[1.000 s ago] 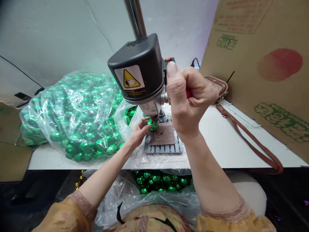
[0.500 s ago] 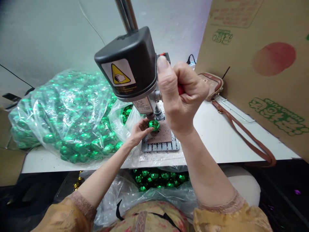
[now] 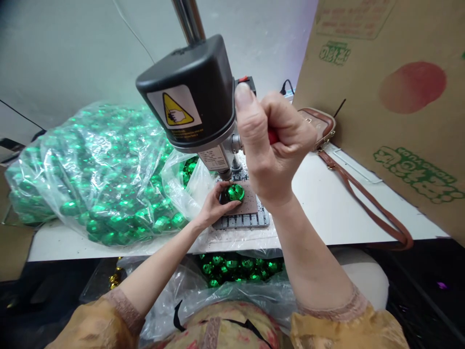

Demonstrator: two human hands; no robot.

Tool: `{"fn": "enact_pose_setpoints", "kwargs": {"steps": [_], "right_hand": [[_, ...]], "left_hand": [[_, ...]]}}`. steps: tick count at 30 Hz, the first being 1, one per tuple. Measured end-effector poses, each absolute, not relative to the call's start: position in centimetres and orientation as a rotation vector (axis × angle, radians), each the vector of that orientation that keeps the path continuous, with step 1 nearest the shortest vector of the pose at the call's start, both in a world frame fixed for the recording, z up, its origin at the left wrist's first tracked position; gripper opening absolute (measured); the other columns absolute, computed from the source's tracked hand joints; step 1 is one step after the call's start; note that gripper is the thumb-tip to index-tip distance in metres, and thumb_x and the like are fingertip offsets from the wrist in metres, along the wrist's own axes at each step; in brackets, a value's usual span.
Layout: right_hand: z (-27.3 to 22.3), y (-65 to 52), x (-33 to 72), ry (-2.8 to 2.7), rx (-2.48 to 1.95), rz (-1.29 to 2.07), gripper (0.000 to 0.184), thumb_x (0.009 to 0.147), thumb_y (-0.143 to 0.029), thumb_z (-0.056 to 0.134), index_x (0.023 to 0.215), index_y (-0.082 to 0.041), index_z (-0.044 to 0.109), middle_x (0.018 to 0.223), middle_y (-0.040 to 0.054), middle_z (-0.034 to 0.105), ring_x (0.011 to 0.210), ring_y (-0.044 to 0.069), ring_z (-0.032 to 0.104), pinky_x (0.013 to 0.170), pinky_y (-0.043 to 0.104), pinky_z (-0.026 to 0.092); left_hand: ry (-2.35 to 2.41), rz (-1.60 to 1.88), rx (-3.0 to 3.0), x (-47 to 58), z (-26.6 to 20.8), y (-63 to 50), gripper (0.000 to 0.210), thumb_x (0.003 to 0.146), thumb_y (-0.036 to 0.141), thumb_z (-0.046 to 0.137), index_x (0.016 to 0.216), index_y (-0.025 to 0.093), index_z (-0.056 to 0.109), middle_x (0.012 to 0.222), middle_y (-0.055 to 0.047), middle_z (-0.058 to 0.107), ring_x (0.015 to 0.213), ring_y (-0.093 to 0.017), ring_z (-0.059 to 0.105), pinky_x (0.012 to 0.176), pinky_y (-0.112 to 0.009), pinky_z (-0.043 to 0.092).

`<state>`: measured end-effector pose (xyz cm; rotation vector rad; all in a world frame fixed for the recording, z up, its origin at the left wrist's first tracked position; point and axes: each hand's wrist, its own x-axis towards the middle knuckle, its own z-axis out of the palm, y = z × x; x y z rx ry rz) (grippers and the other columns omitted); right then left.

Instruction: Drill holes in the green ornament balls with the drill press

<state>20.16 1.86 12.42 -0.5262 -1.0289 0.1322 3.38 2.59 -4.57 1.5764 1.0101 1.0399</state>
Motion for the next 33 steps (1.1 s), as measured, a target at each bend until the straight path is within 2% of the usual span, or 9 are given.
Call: {"fn": "enact_pose_setpoints", "kwargs": {"steps": [4, 9, 14, 23, 33], "right_hand": [[12.3, 2.1, 20.3, -1.036, -0.5, 0.143, 0.052, 0.095, -0.033, 0.062, 0.06, -0.021, 0.026, 0.052, -0.0055, 0.029, 0.045, 0.006, 0.038, 0.049, 0.03, 0.029], [11.6, 1.8, 19.8, -0.992, -0.466, 0.096, 0.055, 0.093, -0.03, 0.064, 0.059, -0.02, 0.022, 0.049, -0.0052, 0.026, 0.045, 0.006, 0.032, 0.05, 0.033, 0.027], [10.9, 1.2, 19.3, -0.969, -0.473, 0.064, 0.054, 0.094, -0.024, 0.06, 0.061, -0.018, 0.018, 0.05, -0.0043, 0.023, 0.045, 0.004, 0.029, 0.05, 0.031, 0.021], [9.2, 1.8, 19.6, -0.955, -0.45, -0.002, 0.051, 0.093, -0.022, 0.06, 0.062, -0.019, 0.019, 0.051, -0.0045, 0.02, 0.045, 0.003, 0.023, 0.046, 0.028, 0.019], [7.2, 1.1, 20.1, -0.922, -0.503, 0.047, 0.05, 0.088, -0.029, 0.065, 0.062, -0.018, 0.024, 0.054, -0.0057, 0.027, 0.048, 0.003, 0.026, 0.048, 0.026, 0.028]], "left_hand": [[0.982, 1.046, 1.561, 3.5, -4.7, 2.3, 0.062, 0.073, 0.046, 0.094, 0.12, 0.021, 0.064, 0.116, -0.009, 0.074, 0.112, -0.028, 0.07, 0.104, -0.044, 0.055], [0.978, 1.031, 1.548, 3.4, -5.0, 2.4, 0.062, 0.074, 0.048, 0.094, 0.121, 0.022, 0.063, 0.118, -0.009, 0.073, 0.114, -0.028, 0.069, 0.104, -0.044, 0.054], [0.987, 1.02, 1.517, 3.4, -5.0, 2.2, 0.063, 0.074, 0.047, 0.094, 0.123, 0.022, 0.063, 0.118, -0.009, 0.072, 0.113, -0.027, 0.067, 0.104, -0.042, 0.052], [0.988, 1.032, 1.543, 3.3, -5.3, 2.2, 0.06, 0.075, 0.043, 0.093, 0.124, 0.023, 0.063, 0.118, -0.008, 0.072, 0.114, -0.027, 0.067, 0.104, -0.041, 0.051], [0.985, 1.028, 1.518, 3.4, -5.2, 2.2, 0.061, 0.075, 0.044, 0.093, 0.123, 0.024, 0.063, 0.118, -0.008, 0.072, 0.116, -0.029, 0.067, 0.105, -0.044, 0.051]]}}
